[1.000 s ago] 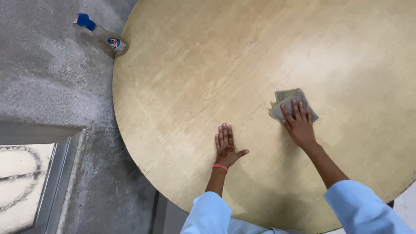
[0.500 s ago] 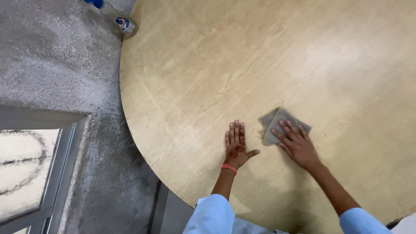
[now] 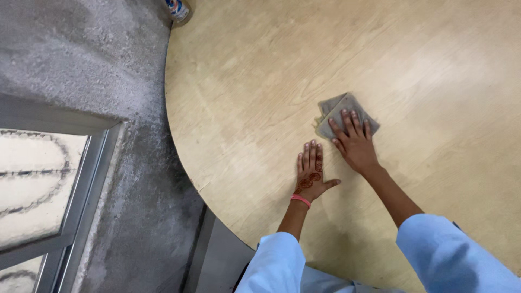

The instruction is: The person sands a large circular wooden surface using a sanding block held in the right hand. The left hand rests on the surface for stability. The person moves the sanding block in circular and back-and-forth motions across the entire surface.

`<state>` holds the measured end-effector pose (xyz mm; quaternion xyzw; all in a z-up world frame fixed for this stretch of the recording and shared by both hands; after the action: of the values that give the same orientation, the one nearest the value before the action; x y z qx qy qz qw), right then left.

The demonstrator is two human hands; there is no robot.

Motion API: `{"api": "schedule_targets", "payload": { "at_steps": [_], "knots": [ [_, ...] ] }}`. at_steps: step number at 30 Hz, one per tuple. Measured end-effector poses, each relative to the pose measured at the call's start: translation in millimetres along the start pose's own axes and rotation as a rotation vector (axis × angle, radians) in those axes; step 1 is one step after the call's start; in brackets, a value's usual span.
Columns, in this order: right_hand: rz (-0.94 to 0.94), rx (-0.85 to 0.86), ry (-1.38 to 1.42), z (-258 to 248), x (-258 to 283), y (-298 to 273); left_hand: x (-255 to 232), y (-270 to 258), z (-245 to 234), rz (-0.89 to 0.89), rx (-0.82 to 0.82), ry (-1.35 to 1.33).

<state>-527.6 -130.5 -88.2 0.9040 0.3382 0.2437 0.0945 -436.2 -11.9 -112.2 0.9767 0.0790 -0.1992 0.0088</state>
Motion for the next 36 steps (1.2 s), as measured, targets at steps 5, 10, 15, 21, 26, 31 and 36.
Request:
{"api": "schedule_targets", "payload": {
  "at_steps": [5,10,15,21,26,31,36],
  "knots": [
    [0.019,0.056,0.028,-20,17,-80,6,-7,-11,0.124,-0.032,0.017],
    [0.267,-0.039,0.013,-49,-40,-125,38,-33,-28,0.120,0.010,-0.028],
    [0.467,-0.232,-0.027,-21,-12,-116,83,-62,-60,0.066,-0.012,-0.102],
    [0.174,-0.131,-0.026,48,167,-79,140,-77,-105,0.081,-0.151,-0.162],
    [-0.034,0.016,0.030,70,261,-59,176,-68,-138,0.122,-0.169,-0.136],
    [0.055,0.031,-0.046,59,211,-29,210,-38,-161,0.145,-0.138,-0.109],
    [0.418,-0.227,-0.032,26,116,-28,217,2,-171,0.192,-0.142,-0.095]
  ]
}}
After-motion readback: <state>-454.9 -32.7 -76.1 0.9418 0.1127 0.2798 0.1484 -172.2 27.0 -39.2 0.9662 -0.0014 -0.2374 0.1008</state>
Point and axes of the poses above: each hand's wrist, its own y-axis towards the middle knuckle, its own z-axis out of the palm, x = y × z, the point moved 9 cm from there along y, towards the middle knuckle, and after that the axes turned 9 degrees about -x, right-handed, at the moved point
